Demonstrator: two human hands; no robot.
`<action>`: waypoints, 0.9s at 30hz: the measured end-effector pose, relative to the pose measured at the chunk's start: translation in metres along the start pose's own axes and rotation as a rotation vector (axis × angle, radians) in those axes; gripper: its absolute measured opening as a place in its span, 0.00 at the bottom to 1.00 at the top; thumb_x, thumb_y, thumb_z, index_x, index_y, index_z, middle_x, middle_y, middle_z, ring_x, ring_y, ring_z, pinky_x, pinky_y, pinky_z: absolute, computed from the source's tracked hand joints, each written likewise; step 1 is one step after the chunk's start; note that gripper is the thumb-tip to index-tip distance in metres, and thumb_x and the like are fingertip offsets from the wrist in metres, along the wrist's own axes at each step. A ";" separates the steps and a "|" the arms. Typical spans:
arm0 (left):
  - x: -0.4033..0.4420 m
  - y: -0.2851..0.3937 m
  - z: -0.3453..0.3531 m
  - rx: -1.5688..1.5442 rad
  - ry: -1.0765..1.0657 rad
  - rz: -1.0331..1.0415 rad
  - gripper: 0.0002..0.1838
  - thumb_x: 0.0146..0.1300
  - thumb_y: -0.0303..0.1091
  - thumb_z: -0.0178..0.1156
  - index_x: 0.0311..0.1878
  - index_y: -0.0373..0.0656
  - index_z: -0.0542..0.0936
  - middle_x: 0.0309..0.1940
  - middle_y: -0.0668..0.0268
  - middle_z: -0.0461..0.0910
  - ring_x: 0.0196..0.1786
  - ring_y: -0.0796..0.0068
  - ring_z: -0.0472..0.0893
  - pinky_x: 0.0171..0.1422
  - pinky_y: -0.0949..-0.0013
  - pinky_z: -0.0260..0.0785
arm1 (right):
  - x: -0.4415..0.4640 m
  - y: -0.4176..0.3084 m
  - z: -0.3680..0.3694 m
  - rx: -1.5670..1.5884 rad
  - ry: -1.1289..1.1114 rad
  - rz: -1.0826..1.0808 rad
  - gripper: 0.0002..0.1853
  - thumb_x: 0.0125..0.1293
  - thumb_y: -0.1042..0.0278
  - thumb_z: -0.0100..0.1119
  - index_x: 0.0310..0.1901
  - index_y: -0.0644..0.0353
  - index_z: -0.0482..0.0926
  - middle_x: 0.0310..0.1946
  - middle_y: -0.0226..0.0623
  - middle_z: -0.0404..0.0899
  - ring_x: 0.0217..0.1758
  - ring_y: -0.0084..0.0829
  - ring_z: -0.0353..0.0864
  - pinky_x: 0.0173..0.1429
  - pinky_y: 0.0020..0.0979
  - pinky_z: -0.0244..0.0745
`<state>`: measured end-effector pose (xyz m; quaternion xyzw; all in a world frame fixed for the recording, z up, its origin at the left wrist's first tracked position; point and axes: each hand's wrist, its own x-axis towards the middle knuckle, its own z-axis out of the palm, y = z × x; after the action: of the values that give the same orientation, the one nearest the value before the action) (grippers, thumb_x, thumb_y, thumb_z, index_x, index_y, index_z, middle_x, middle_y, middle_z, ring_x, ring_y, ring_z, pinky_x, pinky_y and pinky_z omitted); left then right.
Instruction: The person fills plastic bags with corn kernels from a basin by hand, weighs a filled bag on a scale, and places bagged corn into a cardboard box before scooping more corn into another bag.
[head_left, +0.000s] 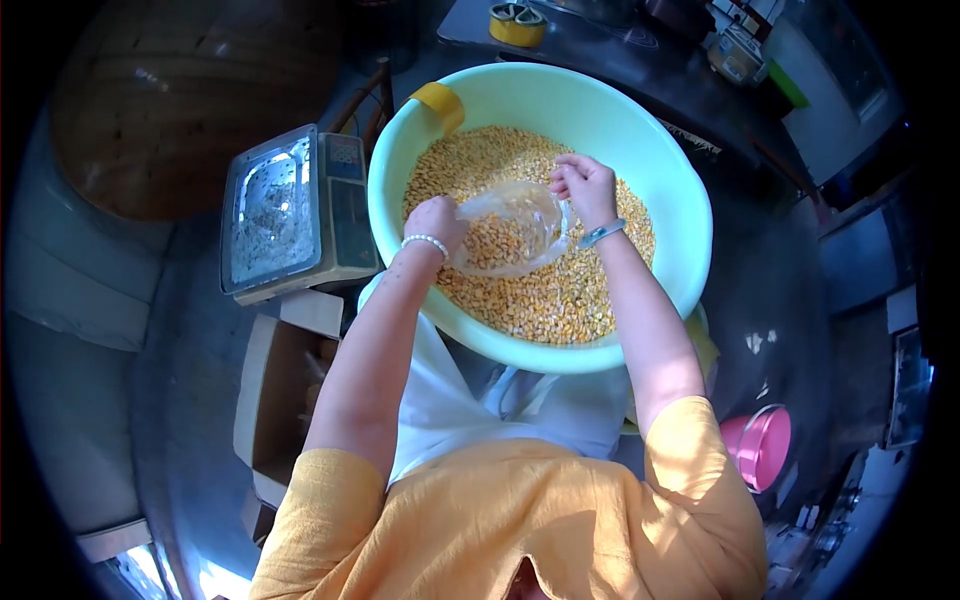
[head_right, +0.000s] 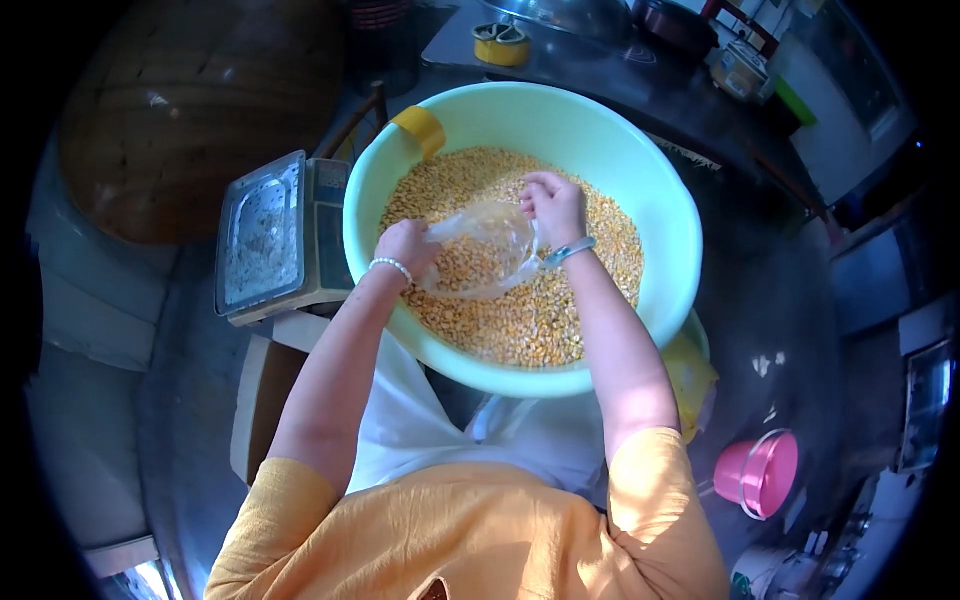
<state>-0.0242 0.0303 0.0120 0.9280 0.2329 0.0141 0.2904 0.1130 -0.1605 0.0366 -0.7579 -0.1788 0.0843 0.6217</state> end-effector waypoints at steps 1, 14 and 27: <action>0.000 0.000 0.001 0.008 -0.004 -0.002 0.15 0.49 0.37 0.59 0.39 0.41 0.81 0.38 0.52 0.80 0.45 0.55 0.78 0.53 0.61 0.69 | 0.009 0.017 -0.012 -0.081 0.070 0.017 0.13 0.59 0.71 0.55 0.46 0.62 0.78 0.35 0.40 0.82 0.34 0.29 0.82 0.42 0.28 0.78; 0.004 0.001 0.000 0.062 -0.051 -0.003 0.18 0.50 0.40 0.59 0.43 0.42 0.81 0.38 0.53 0.80 0.45 0.56 0.79 0.54 0.61 0.69 | -0.017 0.100 -0.002 -0.992 -0.151 0.410 0.29 0.60 0.51 0.53 0.61 0.51 0.63 0.61 0.41 0.64 0.63 0.47 0.63 0.65 0.45 0.61; 0.006 -0.002 0.003 0.054 -0.042 0.007 0.18 0.49 0.41 0.59 0.43 0.43 0.81 0.38 0.52 0.80 0.44 0.56 0.79 0.53 0.61 0.70 | -0.028 0.100 0.002 -0.914 -0.066 0.281 0.16 0.58 0.63 0.55 0.47 0.61 0.75 0.45 0.51 0.77 0.50 0.47 0.77 0.54 0.42 0.71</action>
<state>-0.0193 0.0322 0.0081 0.9364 0.2238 -0.0104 0.2701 0.1031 -0.1854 -0.0638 -0.9674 -0.1131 0.1040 0.2014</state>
